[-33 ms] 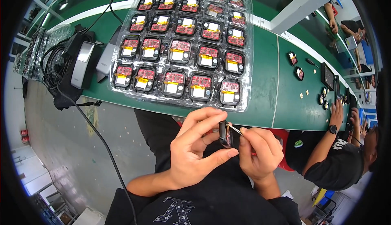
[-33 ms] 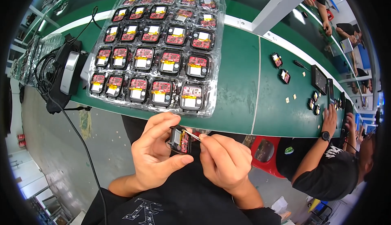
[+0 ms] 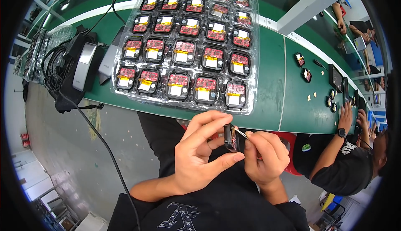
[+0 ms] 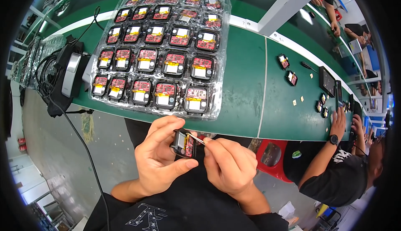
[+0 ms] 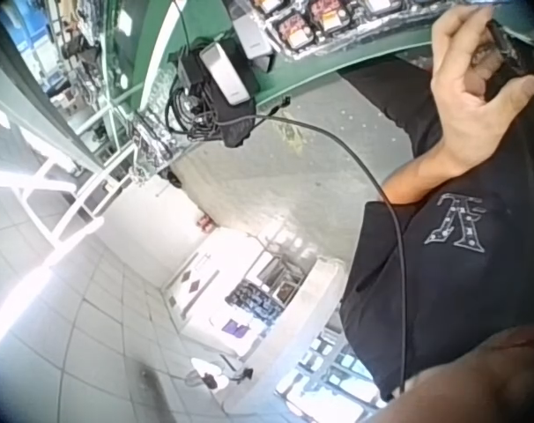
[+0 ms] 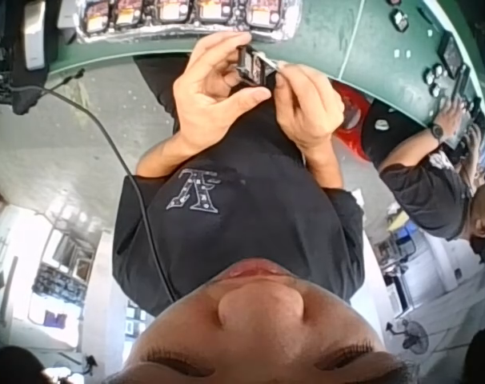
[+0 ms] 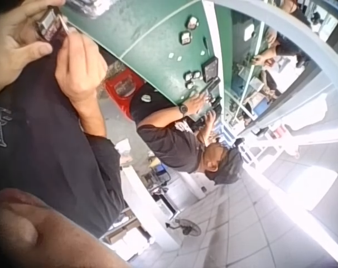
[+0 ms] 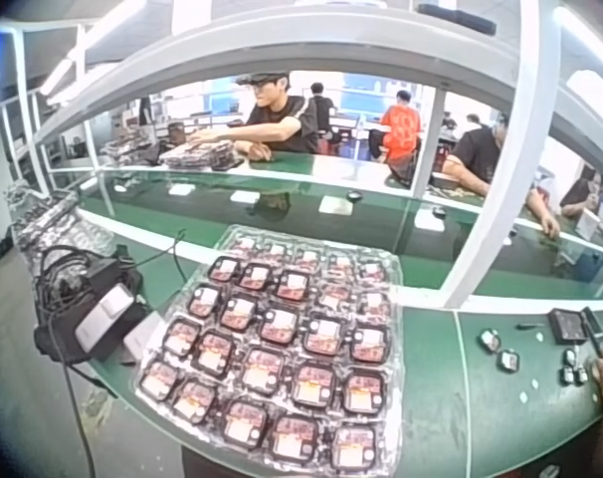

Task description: Assembling and testing small electronic display units using a metal probe and tweezers at a factory workstation.

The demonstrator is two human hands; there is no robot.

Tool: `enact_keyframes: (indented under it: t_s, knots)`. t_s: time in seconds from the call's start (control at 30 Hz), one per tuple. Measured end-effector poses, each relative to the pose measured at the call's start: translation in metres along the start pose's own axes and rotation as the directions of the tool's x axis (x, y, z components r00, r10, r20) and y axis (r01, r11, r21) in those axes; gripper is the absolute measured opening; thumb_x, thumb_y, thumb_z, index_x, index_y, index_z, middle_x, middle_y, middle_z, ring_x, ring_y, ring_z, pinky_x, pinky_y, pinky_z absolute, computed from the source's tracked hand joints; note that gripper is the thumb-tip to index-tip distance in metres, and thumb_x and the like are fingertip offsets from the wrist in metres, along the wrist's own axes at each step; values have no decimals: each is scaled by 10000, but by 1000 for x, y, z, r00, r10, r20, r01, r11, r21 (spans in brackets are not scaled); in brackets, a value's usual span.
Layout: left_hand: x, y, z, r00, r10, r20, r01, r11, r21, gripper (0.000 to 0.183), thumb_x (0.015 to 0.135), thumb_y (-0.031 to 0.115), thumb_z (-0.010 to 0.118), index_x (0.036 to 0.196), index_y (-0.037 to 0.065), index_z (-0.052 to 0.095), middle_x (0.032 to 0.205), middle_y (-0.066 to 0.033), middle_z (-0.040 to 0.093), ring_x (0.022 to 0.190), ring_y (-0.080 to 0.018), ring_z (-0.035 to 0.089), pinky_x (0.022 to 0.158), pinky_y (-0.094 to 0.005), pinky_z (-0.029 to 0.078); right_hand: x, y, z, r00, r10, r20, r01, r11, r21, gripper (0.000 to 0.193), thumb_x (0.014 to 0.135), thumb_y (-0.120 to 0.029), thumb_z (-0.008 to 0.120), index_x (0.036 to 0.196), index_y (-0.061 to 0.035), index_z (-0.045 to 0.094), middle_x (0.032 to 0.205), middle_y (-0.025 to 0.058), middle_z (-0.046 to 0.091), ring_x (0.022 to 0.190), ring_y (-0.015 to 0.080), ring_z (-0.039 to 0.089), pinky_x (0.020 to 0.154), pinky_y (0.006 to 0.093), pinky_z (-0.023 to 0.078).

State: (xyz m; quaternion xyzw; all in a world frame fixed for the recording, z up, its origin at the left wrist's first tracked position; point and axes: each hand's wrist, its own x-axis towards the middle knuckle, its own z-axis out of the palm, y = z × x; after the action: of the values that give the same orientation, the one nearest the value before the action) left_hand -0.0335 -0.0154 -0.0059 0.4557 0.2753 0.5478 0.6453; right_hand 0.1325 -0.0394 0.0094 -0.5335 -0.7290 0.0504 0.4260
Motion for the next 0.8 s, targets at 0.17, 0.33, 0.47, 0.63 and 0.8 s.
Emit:
enact_keyframes:
  t_s: [0.17, 0.33, 0.47, 0.63, 0.8]
  knots:
    - [-3, -1, 3, 998, -14, -54, 13, 1000, -10, 662, 770, -71, 816, 1368, -59, 532, 1367, -111, 415, 1166, -193, 555, 1007, -367, 574, -4, -6, 4, 998, 63, -12, -63, 998, -6, 251, 722, 65, 751, 968, 36, 711, 804, 122, 680, 618, 223, 670, 536, 300, 540]
    - [-4, -1, 0, 998, -13, -57, 14, 1000, 21, 678, 760, -63, 828, 1370, -57, 532, 1371, -110, 419, 1154, -188, 556, 1004, -367, 574, -4, -4, 7, 1000, 1, -20, -2, 999, -42, 242, 733, 61, 749, 970, 36, 710, 806, 123, 680, 616, 228, 670, 537, 301, 539]
    - [-5, 0, -4, 999, 20, -39, -18, 999, 45, 691, 762, -66, 826, 1383, -58, 523, 1375, -120, 422, 1141, -186, 558, 999, -370, 573, -4, -7, -1, 998, 47, 27, -47, 999, -6, 239, 754, 52, 745, 989, 38, 699, 818, 127, 683, 647, 232, 675, 546, 305, 544]
    - [5, 2, -11, 1000, 28, -4, -28, 999, 20, 685, 773, -84, 806, 1392, -55, 516, 1395, -138, 413, 1181, -213, 567, 1013, -372, 561, -13, -4, 0, 969, 247, -30, -231, 938, 259, 247, 799, 25, 733, 1039, 42, 674, 813, 71, 634, 621, 115, 574, 497, 248, 443]
    - [5, 3, -15, 985, -28, 169, 26, 1000, 13, 670, 781, -96, 787, 1393, -58, 517, 1434, -158, 394, 1228, -263, 581, 1019, -387, 557, -11, 6, 1, 884, 422, 200, -456, 683, 571, 360, 825, -8, 749, 1176, 38, 683, 781, 7, 532, 586, 38, 392, 500, 211, 283]
